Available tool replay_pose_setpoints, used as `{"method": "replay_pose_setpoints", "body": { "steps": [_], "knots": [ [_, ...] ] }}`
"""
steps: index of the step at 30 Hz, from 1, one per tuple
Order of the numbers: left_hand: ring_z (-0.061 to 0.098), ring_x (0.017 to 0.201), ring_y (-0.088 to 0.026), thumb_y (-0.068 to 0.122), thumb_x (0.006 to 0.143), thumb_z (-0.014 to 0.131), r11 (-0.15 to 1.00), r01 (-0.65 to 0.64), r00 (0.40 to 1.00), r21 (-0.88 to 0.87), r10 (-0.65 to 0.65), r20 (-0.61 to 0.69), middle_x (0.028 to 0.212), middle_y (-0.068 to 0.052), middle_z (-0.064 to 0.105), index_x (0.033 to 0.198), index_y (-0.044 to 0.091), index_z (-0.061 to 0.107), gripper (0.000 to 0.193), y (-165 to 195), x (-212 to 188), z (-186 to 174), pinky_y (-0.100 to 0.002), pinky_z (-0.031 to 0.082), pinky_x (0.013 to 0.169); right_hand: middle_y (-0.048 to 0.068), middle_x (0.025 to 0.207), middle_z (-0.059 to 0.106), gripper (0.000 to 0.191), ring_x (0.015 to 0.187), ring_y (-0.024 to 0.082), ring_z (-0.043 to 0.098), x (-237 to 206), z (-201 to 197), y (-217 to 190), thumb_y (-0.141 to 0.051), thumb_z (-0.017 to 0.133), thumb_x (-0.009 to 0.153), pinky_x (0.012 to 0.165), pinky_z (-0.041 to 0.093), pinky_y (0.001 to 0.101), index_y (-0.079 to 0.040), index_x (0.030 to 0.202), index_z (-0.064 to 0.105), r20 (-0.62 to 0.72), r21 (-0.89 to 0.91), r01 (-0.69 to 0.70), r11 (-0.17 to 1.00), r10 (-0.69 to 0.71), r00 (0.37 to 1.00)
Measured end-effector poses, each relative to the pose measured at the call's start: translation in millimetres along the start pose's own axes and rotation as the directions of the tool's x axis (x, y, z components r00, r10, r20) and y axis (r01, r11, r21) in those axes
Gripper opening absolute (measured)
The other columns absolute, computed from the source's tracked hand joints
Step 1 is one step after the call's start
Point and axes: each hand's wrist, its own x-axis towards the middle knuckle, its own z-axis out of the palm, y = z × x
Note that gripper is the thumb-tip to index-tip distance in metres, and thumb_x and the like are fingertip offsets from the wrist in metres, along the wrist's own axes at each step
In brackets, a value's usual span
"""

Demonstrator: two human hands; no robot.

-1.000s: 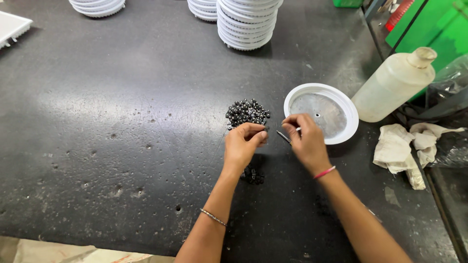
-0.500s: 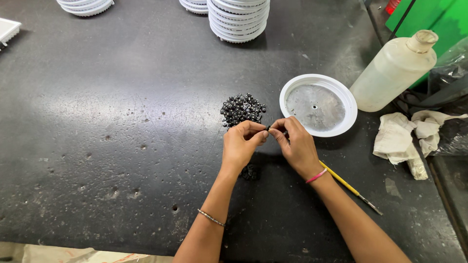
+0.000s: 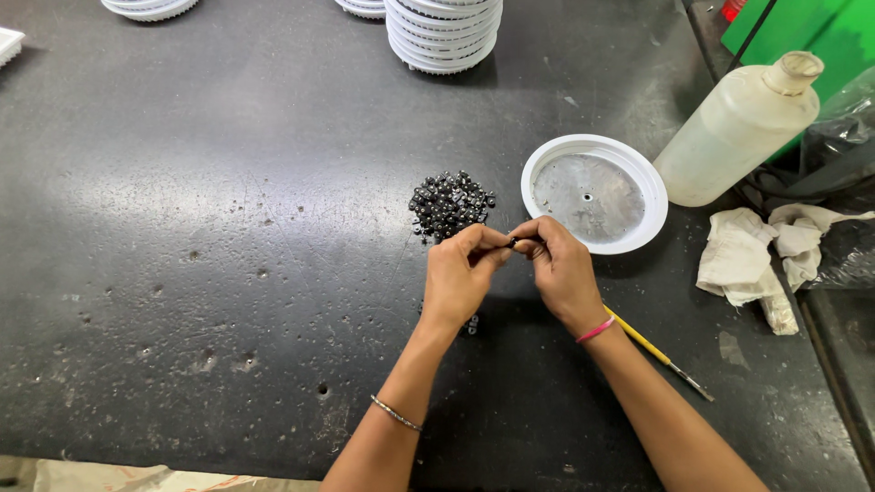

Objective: The person sits at a factory workbench fitting small black plastic components together by hand, occasionally using a small yellow-handled pick to help seat the parts, and places each finished assembly into a white tray beside a pile of loose parts. Stacks of white lamp housings sit on the bench around the work area.

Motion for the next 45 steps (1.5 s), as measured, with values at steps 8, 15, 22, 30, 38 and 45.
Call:
{"method": "replay_pose_setpoints", "body": {
  "steps": [8, 15, 22, 30, 38, 45],
  "knots": [
    [0.074, 0.076, -0.01, 0.0, 0.088, 0.074, 0.996, -0.085, 0.996, 0.029, 0.085, -0.015, 0.082, -0.007, 0.077, 0.096, 0.001, 0.073, 0.009, 0, -1, 7, -0.026, 0.058, 0.07, 0.009, 0.091, 0.07, 0.017, 0.081, 0.015, 0.07, -1, 0, 8, 0.01, 0.052, 0.091, 0.075, 0.057, 0.0296, 0.001, 0.1, 0.064, -0.014, -0.013, 0.007, 1.0, -0.007, 1.0],
    [0.07, 0.085, -0.011, 0.008, 0.09, 0.076, 0.951, 0.129, 0.991, -0.28, -0.133, 0.005, 0.093, -0.005, 0.077, 0.103, 0.002, 0.074, 0.015, -14, 6, 4, -0.027, 0.057, 0.079, 0.007, 0.093, 0.07, 0.012, 0.084, 0.009, 0.062, 5, -3, 11, -0.007, 0.066, 0.099, 0.077, 0.053, 0.0271, 0.001, 0.108, 0.068, 0.049, 0.194, -0.09, 0.977, 0.081, 0.995],
    [0.073, 0.097, -0.018, 0.008, 0.093, 0.074, 0.716, 0.18, 0.978, -0.675, -0.204, 0.045, 0.106, -0.014, 0.077, 0.105, -0.001, 0.066, 0.017, -24, 17, -10, -0.033, 0.061, 0.09, 0.01, 0.101, 0.074, 0.015, 0.087, 0.02, 0.071, 50, -54, 42, -0.008, 0.07, 0.093, 0.079, 0.055, 0.0325, -0.007, 0.106, 0.077, -0.054, -0.284, -0.014, 0.959, -0.002, 0.999],
    [0.073, 0.094, -0.019, 0.012, 0.094, 0.071, 0.595, 0.235, 0.961, -0.769, -0.262, 0.091, 0.105, -0.014, 0.075, 0.112, 0.002, 0.067, 0.021, -24, 19, -18, -0.033, 0.06, 0.087, 0.006, 0.093, 0.071, 0.011, 0.086, 0.028, 0.069, 69, -45, 56, -0.015, 0.074, 0.086, 0.076, 0.052, 0.0399, -0.015, 0.096, 0.08, 0.121, -0.486, 0.104, 0.868, -0.051, 0.991],
    [0.067, 0.099, -0.014, 0.011, 0.098, 0.068, 0.481, 0.287, 0.95, -0.828, -0.257, 0.179, 0.107, -0.007, 0.072, 0.12, 0.002, 0.07, 0.025, -32, 23, -19, -0.028, 0.055, 0.092, 0.01, 0.094, 0.069, 0.006, 0.094, 0.033, 0.066, 72, -39, 61, -0.013, 0.072, 0.087, 0.078, 0.051, 0.0448, -0.009, 0.091, 0.072, 0.125, -0.571, 0.137, 0.81, -0.079, 0.989],
    [0.065, 0.094, -0.012, 0.016, 0.098, 0.069, 0.497, 0.287, 0.951, -0.819, -0.254, 0.178, 0.104, -0.005, 0.072, 0.119, 0.002, 0.072, 0.025, -44, 23, -20, -0.027, 0.053, 0.088, 0.011, 0.098, 0.07, 0.008, 0.084, 0.024, 0.068, 52, -41, 49, -0.007, 0.061, 0.098, 0.076, 0.054, 0.0361, -0.001, 0.103, 0.062, -0.056, -0.191, -0.082, 0.978, 0.073, 0.996]
  ]
}}
